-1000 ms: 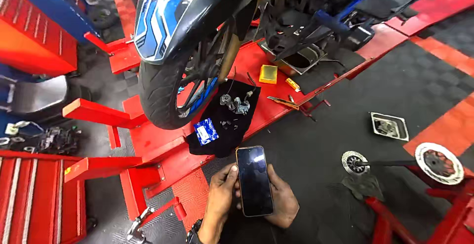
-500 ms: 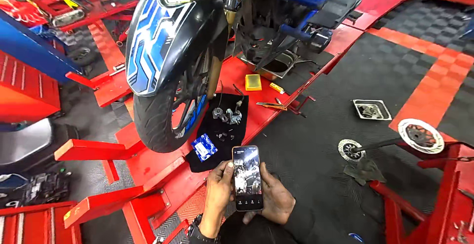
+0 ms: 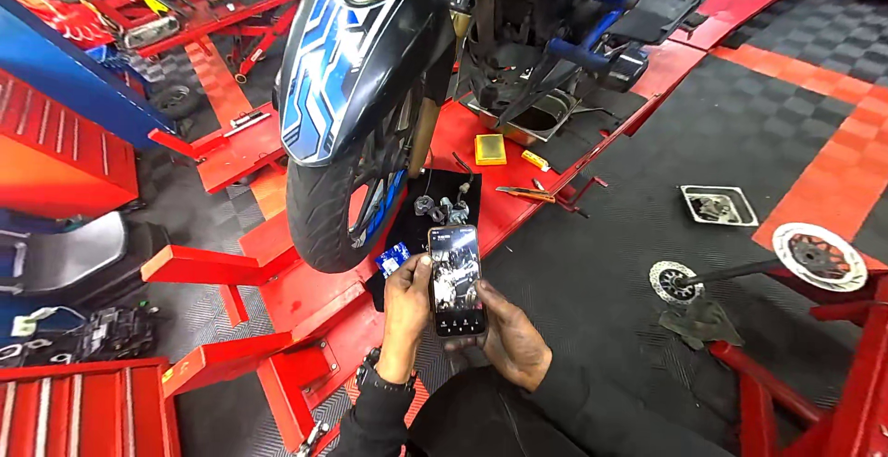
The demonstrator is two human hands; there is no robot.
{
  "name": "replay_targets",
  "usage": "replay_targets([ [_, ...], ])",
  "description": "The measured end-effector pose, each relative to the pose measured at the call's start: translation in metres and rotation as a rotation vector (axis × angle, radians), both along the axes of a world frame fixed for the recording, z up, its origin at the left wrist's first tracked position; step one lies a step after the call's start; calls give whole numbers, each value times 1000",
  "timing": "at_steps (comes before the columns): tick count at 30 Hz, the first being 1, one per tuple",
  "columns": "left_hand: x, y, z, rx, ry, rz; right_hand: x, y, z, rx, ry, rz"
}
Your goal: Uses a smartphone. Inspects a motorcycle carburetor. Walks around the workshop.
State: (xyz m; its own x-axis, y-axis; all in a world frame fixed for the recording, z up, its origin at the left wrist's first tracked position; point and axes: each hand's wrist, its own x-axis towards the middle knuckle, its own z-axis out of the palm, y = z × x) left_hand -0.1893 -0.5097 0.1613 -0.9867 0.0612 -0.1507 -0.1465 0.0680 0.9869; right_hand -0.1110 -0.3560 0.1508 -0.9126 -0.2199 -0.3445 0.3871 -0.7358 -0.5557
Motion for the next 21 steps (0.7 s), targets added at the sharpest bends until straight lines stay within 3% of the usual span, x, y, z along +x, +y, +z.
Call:
replay_targets([
  [4,-10,-2,10,-9,22,21,-5,-16,9,145,117,-90],
  [16,-14,-5,25,77,51,-12,-3,-44,17,401,87,-211],
  [21,-17,-6,35,110,66,-17,0,-47,32,263,69,-229],
])
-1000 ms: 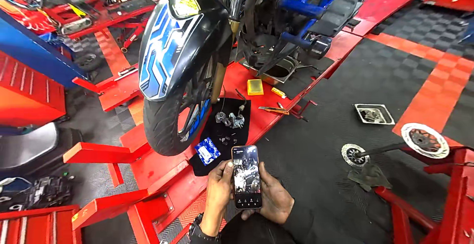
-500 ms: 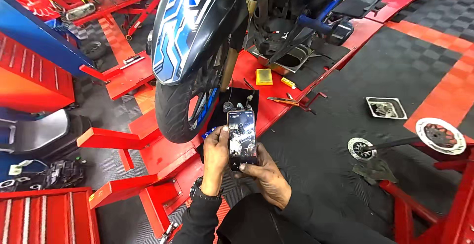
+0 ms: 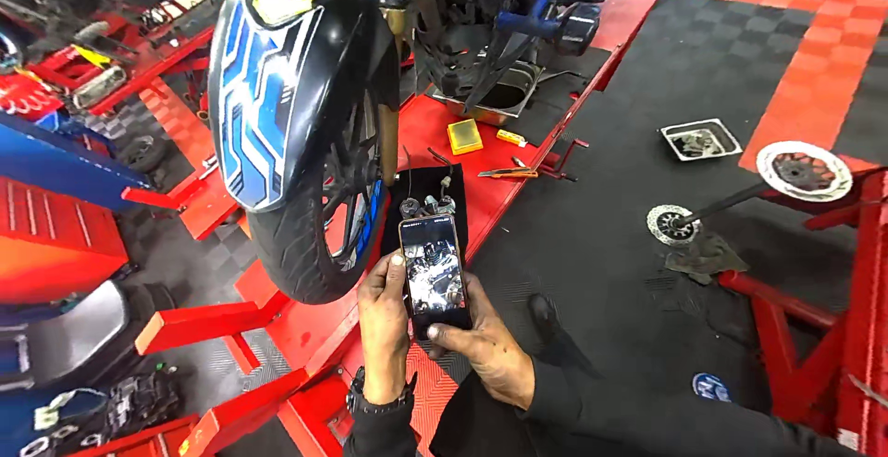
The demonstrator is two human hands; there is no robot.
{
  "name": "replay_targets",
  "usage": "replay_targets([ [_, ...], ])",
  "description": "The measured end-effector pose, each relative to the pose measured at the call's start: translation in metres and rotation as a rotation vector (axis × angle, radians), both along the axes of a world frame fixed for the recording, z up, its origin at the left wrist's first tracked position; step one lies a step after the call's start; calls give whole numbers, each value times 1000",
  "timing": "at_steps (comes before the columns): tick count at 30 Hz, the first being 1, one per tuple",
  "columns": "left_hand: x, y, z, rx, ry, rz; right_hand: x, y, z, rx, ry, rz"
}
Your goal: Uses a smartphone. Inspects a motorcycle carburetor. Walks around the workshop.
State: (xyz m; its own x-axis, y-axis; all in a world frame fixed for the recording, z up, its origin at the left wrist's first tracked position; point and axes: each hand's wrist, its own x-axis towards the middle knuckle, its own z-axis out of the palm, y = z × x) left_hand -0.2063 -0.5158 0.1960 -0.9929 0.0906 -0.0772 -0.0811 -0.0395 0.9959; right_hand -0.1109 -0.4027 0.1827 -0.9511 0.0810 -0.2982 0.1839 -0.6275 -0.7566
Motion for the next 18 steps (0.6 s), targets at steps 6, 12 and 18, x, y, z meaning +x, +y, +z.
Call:
replay_targets([
  [6,-5,3,7,-11,11,4,-8,1,6,-128,-10,-18],
  [12,-6,11,11,5,-4,25,-12,-3,8,-138,-27,-31],
  [18,-11,12,18,-14,38,23,-17,-4,12,-139,-20,-26],
])
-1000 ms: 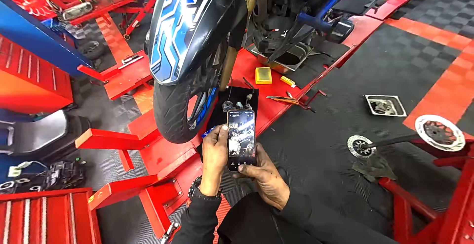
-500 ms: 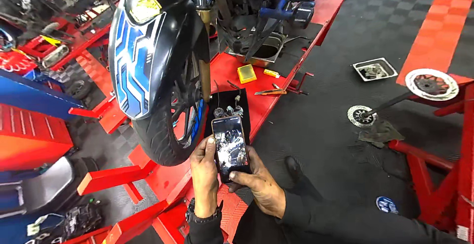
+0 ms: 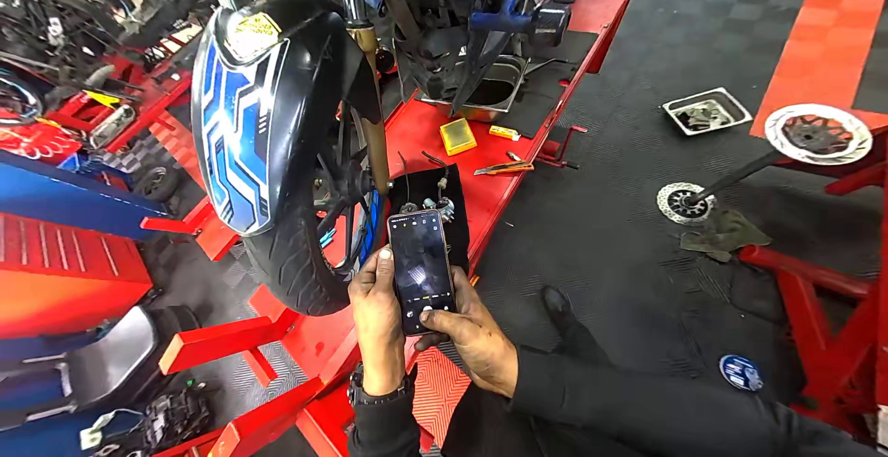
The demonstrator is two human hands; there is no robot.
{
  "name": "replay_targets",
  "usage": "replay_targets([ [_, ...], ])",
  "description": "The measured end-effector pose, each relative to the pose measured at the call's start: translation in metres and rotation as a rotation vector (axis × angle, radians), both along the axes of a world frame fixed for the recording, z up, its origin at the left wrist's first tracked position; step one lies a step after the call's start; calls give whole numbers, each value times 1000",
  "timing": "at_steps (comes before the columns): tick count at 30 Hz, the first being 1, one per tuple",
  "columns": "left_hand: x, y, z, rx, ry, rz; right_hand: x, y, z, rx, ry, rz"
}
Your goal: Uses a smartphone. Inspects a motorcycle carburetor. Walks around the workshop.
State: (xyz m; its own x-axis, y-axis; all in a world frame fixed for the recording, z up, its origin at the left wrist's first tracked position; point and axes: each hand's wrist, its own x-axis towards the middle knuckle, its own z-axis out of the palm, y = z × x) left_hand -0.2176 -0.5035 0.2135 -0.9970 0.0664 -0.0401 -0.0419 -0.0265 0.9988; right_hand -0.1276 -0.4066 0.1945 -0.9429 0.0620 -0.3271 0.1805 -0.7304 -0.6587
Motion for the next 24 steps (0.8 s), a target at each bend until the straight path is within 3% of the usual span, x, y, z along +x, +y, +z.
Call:
replay_targets([
  [24,-11,0,-7,20,-25,-2,-7,-2,-5,-18,1,-16],
])
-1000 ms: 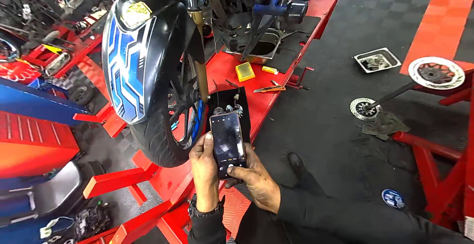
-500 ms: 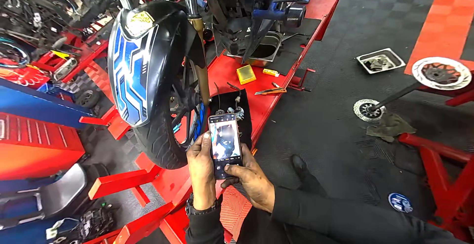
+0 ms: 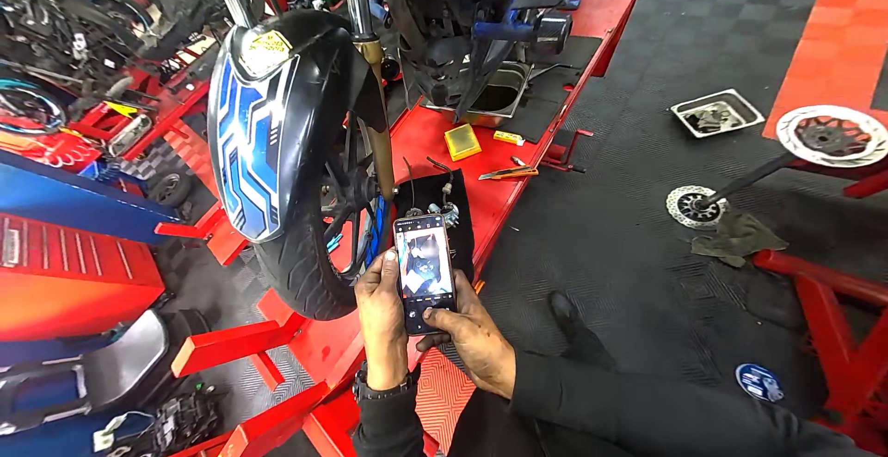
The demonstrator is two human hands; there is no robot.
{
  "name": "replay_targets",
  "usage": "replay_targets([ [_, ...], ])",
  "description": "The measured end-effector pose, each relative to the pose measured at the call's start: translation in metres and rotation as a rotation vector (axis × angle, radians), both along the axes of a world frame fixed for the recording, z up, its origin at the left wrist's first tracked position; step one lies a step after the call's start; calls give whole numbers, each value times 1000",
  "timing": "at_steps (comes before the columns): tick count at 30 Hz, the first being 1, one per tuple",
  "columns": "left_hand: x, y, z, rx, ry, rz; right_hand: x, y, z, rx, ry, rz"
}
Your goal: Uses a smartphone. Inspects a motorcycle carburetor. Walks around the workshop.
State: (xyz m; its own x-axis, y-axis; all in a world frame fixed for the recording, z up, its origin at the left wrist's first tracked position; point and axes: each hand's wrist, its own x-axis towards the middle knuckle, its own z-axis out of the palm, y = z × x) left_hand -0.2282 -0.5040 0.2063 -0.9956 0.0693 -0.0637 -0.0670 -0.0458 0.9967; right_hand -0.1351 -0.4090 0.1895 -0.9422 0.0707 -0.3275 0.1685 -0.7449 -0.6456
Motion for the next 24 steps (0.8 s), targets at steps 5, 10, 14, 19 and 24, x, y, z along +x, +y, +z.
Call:
replay_targets([
  [5,-1,3,-3,19,-6,-5,-2,1,-1,19,-22,-3],
  [10,-2,3,-5,5,-10,-6,-2,3,-2,19,-16,-1],
  [14,-1,4,-7,7,-30,0,-2,5,-6,10,-13,-4],
  [19,-2,6,-9,-1,-31,7,-2,5,-9,3,-16,-10],
  [24,-3,7,-10,-18,-30,-1,-3,5,-10,14,-21,-7],
])
